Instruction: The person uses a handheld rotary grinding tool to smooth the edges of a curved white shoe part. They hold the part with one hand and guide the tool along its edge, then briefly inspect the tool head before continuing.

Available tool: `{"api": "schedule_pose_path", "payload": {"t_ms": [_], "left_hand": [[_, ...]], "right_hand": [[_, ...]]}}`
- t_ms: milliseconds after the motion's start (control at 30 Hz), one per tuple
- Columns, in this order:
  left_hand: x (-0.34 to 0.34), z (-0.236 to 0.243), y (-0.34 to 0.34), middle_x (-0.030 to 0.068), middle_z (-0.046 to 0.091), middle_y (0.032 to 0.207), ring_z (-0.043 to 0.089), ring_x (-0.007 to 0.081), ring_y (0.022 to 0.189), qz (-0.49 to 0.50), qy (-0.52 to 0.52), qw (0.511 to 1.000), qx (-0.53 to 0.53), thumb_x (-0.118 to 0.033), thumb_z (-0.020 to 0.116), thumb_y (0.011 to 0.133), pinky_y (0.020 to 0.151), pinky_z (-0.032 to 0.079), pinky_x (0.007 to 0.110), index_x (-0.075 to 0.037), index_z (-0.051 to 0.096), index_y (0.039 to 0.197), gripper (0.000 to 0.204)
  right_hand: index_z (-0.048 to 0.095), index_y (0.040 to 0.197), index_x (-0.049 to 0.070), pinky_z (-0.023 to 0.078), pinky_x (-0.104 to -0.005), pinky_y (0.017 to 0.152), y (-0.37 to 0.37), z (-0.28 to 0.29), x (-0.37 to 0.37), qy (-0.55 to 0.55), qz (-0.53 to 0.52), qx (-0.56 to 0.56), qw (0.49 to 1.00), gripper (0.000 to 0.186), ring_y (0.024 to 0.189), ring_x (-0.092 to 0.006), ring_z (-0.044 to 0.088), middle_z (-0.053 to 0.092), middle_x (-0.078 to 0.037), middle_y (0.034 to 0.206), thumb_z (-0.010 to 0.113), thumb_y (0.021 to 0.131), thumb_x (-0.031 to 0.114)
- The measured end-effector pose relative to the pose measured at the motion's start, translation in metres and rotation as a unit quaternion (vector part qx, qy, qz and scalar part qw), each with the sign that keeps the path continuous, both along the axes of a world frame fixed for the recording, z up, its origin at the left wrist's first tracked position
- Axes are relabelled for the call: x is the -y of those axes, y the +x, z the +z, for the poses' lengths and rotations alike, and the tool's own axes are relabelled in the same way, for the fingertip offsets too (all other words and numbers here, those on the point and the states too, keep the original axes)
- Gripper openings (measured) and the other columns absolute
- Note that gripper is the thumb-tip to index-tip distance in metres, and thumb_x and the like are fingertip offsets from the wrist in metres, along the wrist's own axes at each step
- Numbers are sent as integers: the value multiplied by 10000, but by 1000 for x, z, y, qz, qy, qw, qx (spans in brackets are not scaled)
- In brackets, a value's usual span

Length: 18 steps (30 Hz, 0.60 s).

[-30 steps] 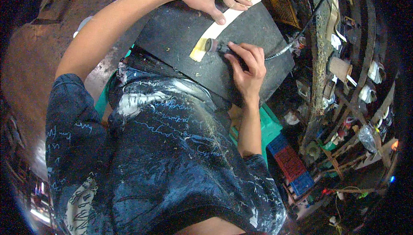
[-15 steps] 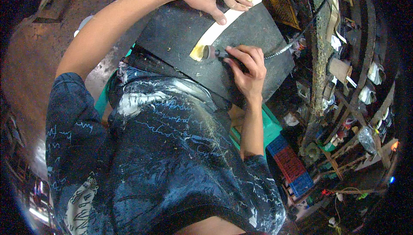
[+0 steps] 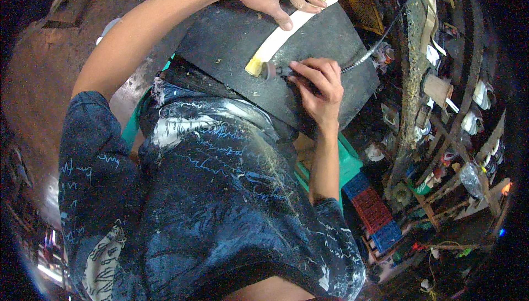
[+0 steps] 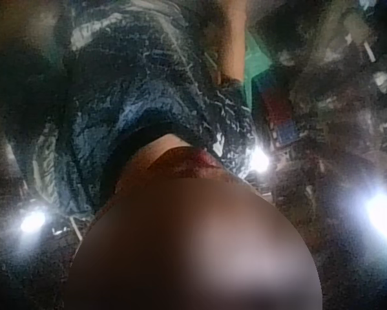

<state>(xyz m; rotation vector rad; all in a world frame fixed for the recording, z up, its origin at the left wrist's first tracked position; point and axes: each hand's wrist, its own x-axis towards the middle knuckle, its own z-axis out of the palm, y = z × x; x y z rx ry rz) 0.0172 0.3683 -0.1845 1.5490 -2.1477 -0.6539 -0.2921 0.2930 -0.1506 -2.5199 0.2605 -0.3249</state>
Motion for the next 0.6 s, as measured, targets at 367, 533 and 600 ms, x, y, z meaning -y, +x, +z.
{"api": "schedule_pose_path", "payload": {"t_ms": [367, 533, 600], "left_hand": [[3, -2, 0, -49, 494, 1723, 207, 381, 1677, -3, -5, 1000, 0, -601, 758, 907, 1320, 49, 686, -233, 697, 1512, 710], [0, -7, -1, -53, 498, 1720, 210, 375, 1677, 0, -18, 1000, -2, -598, 759, 903, 1318, 54, 691, -233, 693, 1517, 717], [1, -7, -1, -53, 499, 1720, 211, 373, 1677, 2, -16, 1000, 16, -596, 761, 901, 1318, 55, 692, -234, 692, 1517, 718]], "right_hand": [[853, 1129, 147, 512, -427, 933, 1, 6, 0, 4, 26, -18, 999, 394, 1030, -272, 687, 760, -53, 1073, 922, 743, 108], [852, 1156, 181, 515, -421, 924, 5, -4, 9, -33, -65, 23, 997, 404, 1020, -282, 688, 764, -59, 1084, 918, 762, 119], [852, 1150, 174, 518, -422, 919, 7, -6, 14, -45, -88, 26, 995, 400, 1015, -289, 686, 761, -65, 1078, 918, 760, 117]]}}
